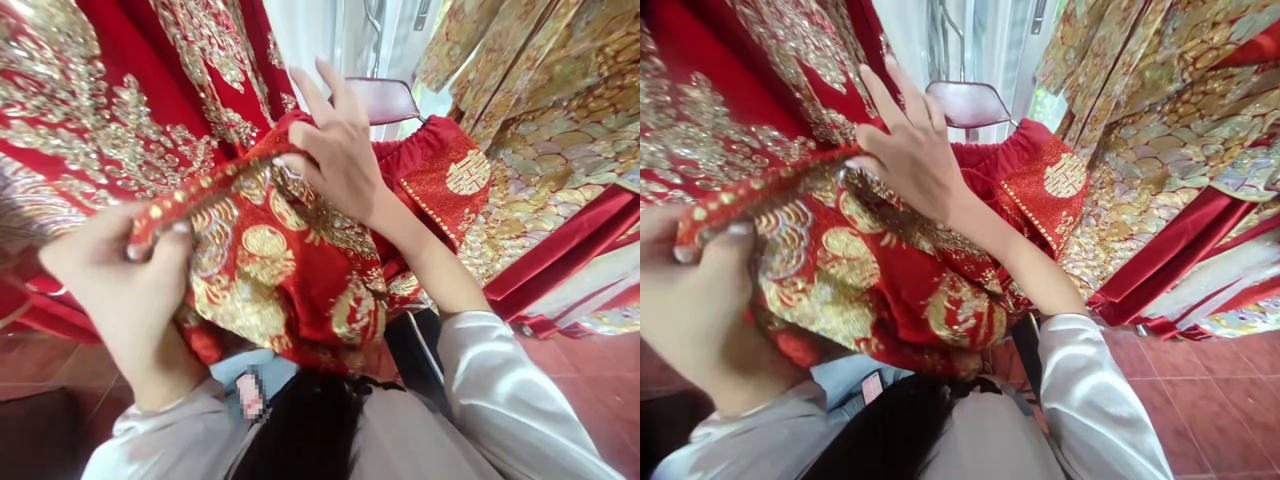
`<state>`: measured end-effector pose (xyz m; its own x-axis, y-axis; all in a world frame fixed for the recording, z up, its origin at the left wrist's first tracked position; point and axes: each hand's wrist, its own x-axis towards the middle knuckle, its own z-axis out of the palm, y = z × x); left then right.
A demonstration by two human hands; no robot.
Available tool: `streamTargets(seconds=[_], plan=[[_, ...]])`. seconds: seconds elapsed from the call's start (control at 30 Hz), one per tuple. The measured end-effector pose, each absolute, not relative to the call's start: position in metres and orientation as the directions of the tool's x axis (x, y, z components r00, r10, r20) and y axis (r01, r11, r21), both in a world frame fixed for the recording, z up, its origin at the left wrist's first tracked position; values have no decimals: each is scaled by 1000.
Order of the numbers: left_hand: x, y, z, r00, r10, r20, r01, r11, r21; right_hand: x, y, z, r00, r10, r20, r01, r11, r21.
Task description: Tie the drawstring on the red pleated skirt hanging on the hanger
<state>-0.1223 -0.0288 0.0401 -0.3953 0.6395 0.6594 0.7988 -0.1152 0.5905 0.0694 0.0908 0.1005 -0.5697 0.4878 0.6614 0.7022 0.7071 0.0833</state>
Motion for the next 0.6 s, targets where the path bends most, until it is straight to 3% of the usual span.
streamTargets(seconds=[0.03, 0.07, 0.2, 0.4, 0.6], plan=[[-129, -20, 50, -401, 558, 727, 819, -137, 557, 60, 100, 106, -564, 517, 644, 717, 693, 72], [-136, -9, 57, -373, 551, 746, 842, -137, 522, 53, 110, 109, -564, 551, 615, 731, 680, 60], [-162, 28, 62, -221, 666, 712, 908, -126, 400, 44, 137, 102, -613, 560, 558, 708, 703, 73], [-170, 62, 63, -213, 593, 776, 891, -208, 404, 62, 134, 94, -614, 431, 661, 584, 812, 13], [-146, 110, 78, -55, 725, 687, 792, -387, 472, 77, 131, 84, -606, 378, 700, 491, 870, -46]])
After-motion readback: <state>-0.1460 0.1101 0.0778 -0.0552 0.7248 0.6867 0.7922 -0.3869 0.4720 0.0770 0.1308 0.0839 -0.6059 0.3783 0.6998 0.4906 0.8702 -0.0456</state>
